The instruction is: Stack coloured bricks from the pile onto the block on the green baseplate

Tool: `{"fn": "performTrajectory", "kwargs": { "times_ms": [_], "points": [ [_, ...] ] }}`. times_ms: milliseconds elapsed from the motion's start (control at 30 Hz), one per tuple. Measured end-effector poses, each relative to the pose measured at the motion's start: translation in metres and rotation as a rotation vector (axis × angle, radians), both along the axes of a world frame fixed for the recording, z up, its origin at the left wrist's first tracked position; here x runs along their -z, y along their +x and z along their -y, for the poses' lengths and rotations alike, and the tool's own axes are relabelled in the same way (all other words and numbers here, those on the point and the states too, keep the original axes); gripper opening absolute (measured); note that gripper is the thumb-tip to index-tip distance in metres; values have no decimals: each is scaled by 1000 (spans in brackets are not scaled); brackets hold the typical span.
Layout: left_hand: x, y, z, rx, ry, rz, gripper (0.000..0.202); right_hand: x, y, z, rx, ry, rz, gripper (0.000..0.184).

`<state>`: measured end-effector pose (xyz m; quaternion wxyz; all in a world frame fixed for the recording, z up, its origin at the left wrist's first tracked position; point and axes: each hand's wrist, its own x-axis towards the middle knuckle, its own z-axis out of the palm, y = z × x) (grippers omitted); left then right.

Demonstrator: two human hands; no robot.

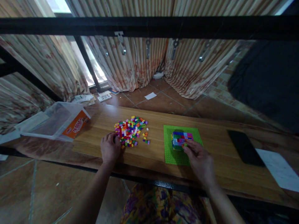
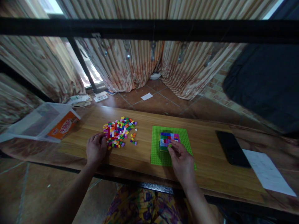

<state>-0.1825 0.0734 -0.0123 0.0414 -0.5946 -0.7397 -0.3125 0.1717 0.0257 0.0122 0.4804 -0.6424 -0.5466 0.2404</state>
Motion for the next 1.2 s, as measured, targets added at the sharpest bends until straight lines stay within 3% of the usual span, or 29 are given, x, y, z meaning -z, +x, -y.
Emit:
{"fn": "performTrajectory", "kwargs": {
  "times_ms": [133, 333, 633, 1200],
  "points": [
    [0, 0, 0, -7, -17, 17, 26, -7, 3, -9, -56, 68, 290, 29],
    [-1, 0, 0, -4, -18, 19, 26, -6, -1, -28, -106, 203, 449, 30],
    [0, -1, 0, -7, -30, 12, 26, 10, 3, -38, -55, 224, 529, 25],
    [2, -3, -1, 3, -14, 11, 25, 12, 2, -33, -48, 266, 566, 22]
  ]
}}
